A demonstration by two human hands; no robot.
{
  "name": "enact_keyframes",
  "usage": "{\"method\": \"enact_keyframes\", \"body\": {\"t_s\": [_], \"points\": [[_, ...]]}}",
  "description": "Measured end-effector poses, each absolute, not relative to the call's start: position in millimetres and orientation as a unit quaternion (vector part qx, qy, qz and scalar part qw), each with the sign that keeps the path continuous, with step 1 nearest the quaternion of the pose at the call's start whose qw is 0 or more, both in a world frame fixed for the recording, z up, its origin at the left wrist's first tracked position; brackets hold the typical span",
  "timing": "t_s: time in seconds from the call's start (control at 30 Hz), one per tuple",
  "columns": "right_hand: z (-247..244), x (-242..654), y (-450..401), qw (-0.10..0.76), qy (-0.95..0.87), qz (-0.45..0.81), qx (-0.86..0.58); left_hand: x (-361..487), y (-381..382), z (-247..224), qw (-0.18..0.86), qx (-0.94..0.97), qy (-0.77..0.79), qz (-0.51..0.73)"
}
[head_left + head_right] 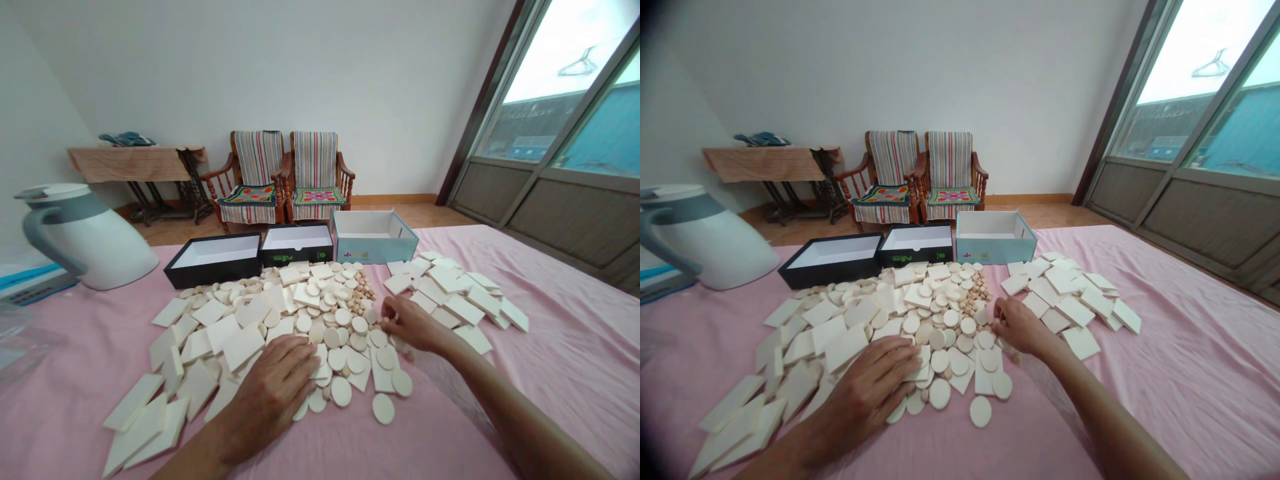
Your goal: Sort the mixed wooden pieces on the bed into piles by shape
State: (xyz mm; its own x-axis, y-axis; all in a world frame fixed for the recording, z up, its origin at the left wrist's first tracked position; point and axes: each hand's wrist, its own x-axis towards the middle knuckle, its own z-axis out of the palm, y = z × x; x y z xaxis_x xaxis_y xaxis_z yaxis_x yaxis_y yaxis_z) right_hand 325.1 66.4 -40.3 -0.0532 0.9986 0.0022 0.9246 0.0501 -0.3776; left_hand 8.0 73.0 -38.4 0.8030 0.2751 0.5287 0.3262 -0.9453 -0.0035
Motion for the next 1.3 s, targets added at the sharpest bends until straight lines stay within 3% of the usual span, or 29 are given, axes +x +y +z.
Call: {"method": "enact_keyframes", "body": {"t_s": [0.23, 0.43, 0.5, 0.6, 0.67, 0.73, 0.93, 1.2, 1.3], "points": [[-31.9, 323.3, 82.8, 0.159, -0.71, 0.125, -0.675, 8.1, 73.0, -37.5, 0.033, -0.947, -0.162, -0.276], [4.0, 307.5, 98.6, 0.297, -0.726, 0.181, -0.593, 7.2, 71.6, -36.3, 0.023, -0.945, -0.171, -0.279], [6.8, 314.9, 105.4, 0.27, -0.722, 0.118, -0.626, 7.5, 71.4, -35.8, 0.023, -0.943, -0.171, -0.283], [-0.4, 338.0, 114.7, 0.107, -0.698, 0.004, -0.709, 7.7, 71.4, -36.3, 0.025, -0.944, -0.168, -0.284], [-8.9, 352.9, 119.3, 0.01, -0.698, -0.005, -0.716, 7.6, 71.7, -37.5, 0.023, -0.944, -0.171, -0.281], [-17.0, 362.1, 122.5, -0.024, -0.715, 0.019, -0.699, 7.2, 72.1, -39.2, 0.017, -0.944, -0.176, -0.277], [-24.4, 369.7, 122.5, 0.004, -0.722, 0.008, -0.692, 6.1, 72.6, -42.6, 0.018, -0.945, -0.178, -0.275], [-0.7, 394.6, 101.9, 0.096, -0.568, -0.156, -0.803, 7.5, 72.4, -39.4, 0.024, -0.942, -0.178, -0.283], [11.3, 370.6, 77.5, 0.128, -0.647, -0.058, -0.749, 8.8, 71.7, -36.1, 0.029, -0.94, -0.18, -0.288]]}}
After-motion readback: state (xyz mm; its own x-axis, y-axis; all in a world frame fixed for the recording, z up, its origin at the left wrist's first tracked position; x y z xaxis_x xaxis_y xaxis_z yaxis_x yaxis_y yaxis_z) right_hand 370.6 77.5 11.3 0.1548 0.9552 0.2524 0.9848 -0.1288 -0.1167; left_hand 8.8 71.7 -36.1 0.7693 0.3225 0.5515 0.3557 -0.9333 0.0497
